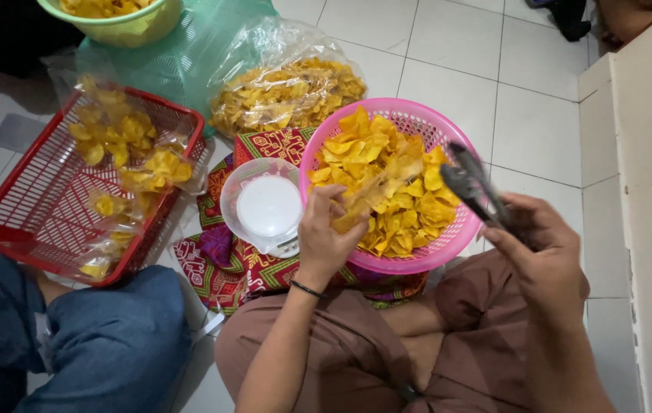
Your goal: Manually packaging banana chips into plastic bags using tongs and a small scale.
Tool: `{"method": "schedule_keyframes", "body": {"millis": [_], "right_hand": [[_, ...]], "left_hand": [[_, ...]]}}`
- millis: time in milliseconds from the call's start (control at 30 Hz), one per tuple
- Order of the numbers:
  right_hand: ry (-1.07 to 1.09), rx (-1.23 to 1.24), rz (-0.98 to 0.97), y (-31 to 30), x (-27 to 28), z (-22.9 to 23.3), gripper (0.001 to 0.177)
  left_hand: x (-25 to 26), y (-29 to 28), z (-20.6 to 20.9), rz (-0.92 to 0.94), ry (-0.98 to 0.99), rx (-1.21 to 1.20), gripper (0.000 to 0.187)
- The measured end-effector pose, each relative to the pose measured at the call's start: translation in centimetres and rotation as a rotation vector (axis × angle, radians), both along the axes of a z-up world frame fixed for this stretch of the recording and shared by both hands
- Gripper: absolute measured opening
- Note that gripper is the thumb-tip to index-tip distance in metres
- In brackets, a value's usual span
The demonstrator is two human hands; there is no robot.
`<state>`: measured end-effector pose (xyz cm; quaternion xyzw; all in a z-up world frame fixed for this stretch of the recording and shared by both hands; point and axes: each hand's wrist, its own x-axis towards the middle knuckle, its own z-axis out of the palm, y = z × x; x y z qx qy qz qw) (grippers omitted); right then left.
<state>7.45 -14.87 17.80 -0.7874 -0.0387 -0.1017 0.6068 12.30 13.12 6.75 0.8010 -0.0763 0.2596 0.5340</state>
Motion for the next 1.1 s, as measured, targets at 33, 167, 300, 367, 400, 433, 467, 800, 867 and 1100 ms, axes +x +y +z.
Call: {"method": "schedule_keyframes", "body": {"millis": [33,167,300,367,400,433,467,800,867,1100], "right_hand": [[0.001,0.000,0.002,-0.6,0.2,-0.2,0.054],[0.002,-0.072,-0.006,-1.9,0.8,-0.9,0.070],[0.129,-0.447,-0.049,-0.7,1.1,-0.7,0.066],[0.179,-0.551,-0.053,-1.5,1.4,-2.3,0.065],[0.230,-0.655,-0.057,-1.9,1.6,-3.0,0.064],[0.232,-0.653,-0.055,-1.7,1.6,-2.9,0.064],[0.208,-0.675,-0.048,-1.5,1.5,-2.9,0.061],[-0.235,-0.647,-0.010,-3.4,3.0,-7.1,0.056],[-0.273,-0.617,0.037,-2.3,2.8,-5.9,0.055],[-0.153,-0.414,0.107,-0.5,1.9,-5.4,0.051]], "left_hand": [[0.0,0.1,0.3,0.002,0.001,0.000,0.051],[0.5,1.0,-1.0,-0.247,0.082,-0.592,0.042],[2.4,2.3,-3.0,-0.637,-0.034,-1.218,0.048],[2.2,2.9,-2.3,-0.676,-0.043,-1.250,0.034],[2.2,3.2,-1.9,-0.716,-0.051,-1.284,0.023],[2.5,3.4,-2.2,-0.714,-0.049,-1.282,0.023],[2.7,3.5,-2.6,-0.659,-0.030,-1.249,0.022],[1.9,2.2,-2.0,-0.077,-0.005,-0.664,0.055],[2.1,1.8,-2.1,-0.112,-0.067,-0.691,0.067],[2.2,1.9,-2.2,-0.119,-0.174,-0.735,0.051]]}}
